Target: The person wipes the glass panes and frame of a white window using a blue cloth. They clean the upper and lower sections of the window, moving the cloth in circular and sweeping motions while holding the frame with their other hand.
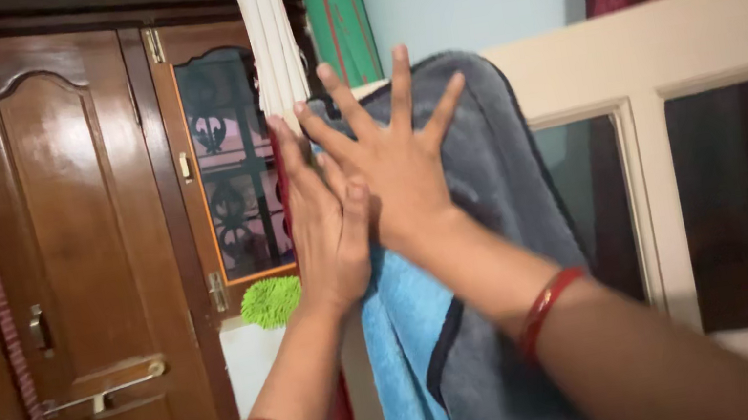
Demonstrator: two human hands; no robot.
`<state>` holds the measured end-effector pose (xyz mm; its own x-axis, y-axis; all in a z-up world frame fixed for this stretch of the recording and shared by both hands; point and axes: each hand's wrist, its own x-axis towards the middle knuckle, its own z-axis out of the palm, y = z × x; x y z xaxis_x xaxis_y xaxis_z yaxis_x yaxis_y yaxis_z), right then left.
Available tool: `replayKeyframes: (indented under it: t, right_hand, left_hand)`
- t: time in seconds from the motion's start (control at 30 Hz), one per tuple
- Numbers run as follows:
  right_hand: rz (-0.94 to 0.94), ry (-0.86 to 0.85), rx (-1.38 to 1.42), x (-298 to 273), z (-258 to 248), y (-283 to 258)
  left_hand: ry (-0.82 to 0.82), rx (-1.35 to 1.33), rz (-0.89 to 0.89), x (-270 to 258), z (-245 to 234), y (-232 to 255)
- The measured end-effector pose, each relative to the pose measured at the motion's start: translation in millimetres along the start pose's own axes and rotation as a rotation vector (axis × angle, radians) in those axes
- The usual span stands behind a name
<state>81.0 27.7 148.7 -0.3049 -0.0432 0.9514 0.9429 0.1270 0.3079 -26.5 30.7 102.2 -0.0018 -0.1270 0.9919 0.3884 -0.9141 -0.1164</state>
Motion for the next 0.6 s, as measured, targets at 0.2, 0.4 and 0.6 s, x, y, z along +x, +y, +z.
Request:
replayKeyframes:
  t: [0.2, 0.4, 0.6]
  right_hand:
    - [0.093, -0.150, -0.035, -36, -53, 97]
    - [0.421, -0.127, -0.057, -60, -125, 176]
    - [0.098, -0.088, -0.080, -40, -90, 136]
  left_hand:
    - [-0.005, 0.212, -0.041, 0, 16, 7]
    - [-0.033, 0.495, -0.026, 2, 13, 4]
    - [-0.079, 0.599, 0.052, -3, 9, -2]
